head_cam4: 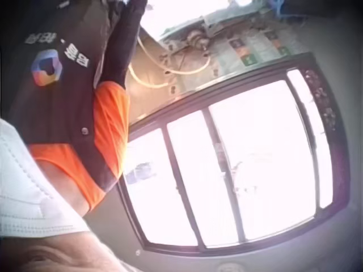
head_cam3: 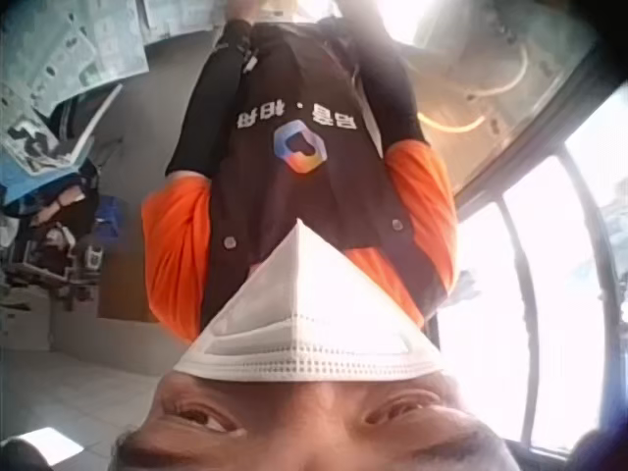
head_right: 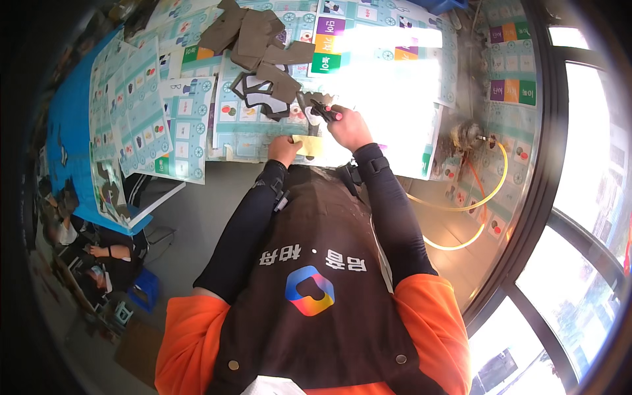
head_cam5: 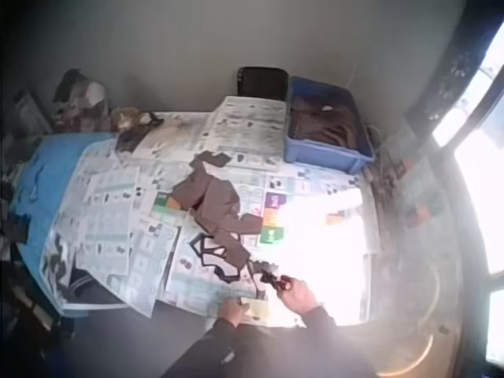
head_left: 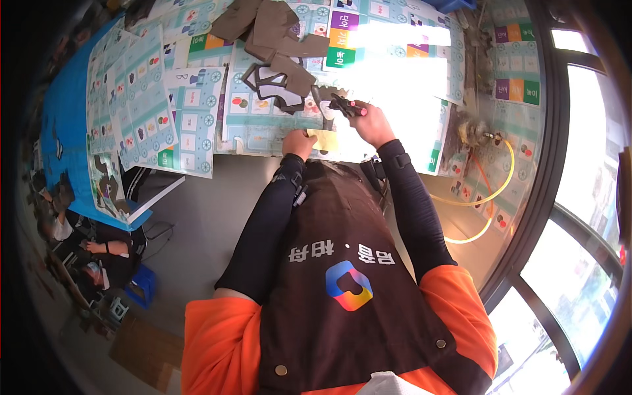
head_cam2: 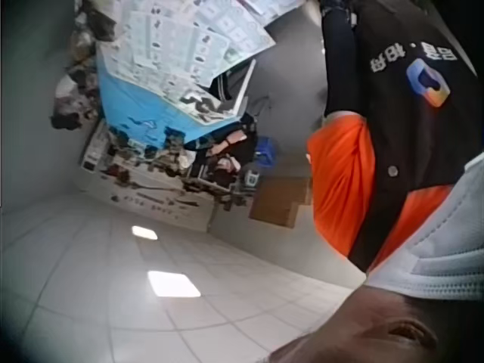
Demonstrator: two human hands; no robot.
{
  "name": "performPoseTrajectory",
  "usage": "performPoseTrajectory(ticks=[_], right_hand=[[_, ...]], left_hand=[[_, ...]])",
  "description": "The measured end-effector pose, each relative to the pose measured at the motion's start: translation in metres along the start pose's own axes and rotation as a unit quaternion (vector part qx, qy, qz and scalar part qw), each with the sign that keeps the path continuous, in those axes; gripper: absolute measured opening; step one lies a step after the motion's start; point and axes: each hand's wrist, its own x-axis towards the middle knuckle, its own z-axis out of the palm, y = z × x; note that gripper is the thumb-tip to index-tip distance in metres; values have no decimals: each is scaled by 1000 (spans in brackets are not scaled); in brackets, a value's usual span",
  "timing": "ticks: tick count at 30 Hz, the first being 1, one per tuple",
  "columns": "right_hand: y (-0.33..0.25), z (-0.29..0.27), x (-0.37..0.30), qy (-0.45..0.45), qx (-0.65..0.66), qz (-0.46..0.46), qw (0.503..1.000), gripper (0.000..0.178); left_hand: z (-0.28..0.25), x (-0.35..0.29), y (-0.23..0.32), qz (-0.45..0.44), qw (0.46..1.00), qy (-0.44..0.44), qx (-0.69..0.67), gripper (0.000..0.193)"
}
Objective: The person is using a spray adhesive or similar tool to bond brown shoe material components together on a workstation table.
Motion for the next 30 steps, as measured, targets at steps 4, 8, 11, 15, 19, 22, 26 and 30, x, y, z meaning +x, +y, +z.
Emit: performPoseTrajectory(ticks=[4, 8, 11, 15, 19, 22, 26, 30], right_hand=[[-9, 5, 6, -20, -11, 28, 999, 37], [-12, 3, 8, -13, -26, 32, 999, 31], [-13, -3, 10, -52, -52, 30, 997, 30], [-16, -2, 9, 7, -32, -15, 999, 23], [-6, -3, 12, -10, -50, -30, 998, 18], [3, -5, 8, -74, -101, -37, 991, 17], [1, -2, 5, -51, -85, -62, 993, 18], [-1, -2, 10, -1, -56, -49, 997, 17]], left_hand=[[-11, 1, 2, -27, 999, -16, 9, 30], [-11, 2, 1, -20, 999, -45, -3, 31], [-5, 3, -1, -11, 999, -30, -5, 34], [0, 4, -3, -1, 1000, 8, 1, 34], [0, 3, -2, -2, 1000, -10, 10, 34], [1, 3, -3, -1, 1000, -2, 12, 35], [1, 4, -3, -7, 999, -31, 8, 35], [1, 3, -3, -5, 1000, -8, 11, 35]])
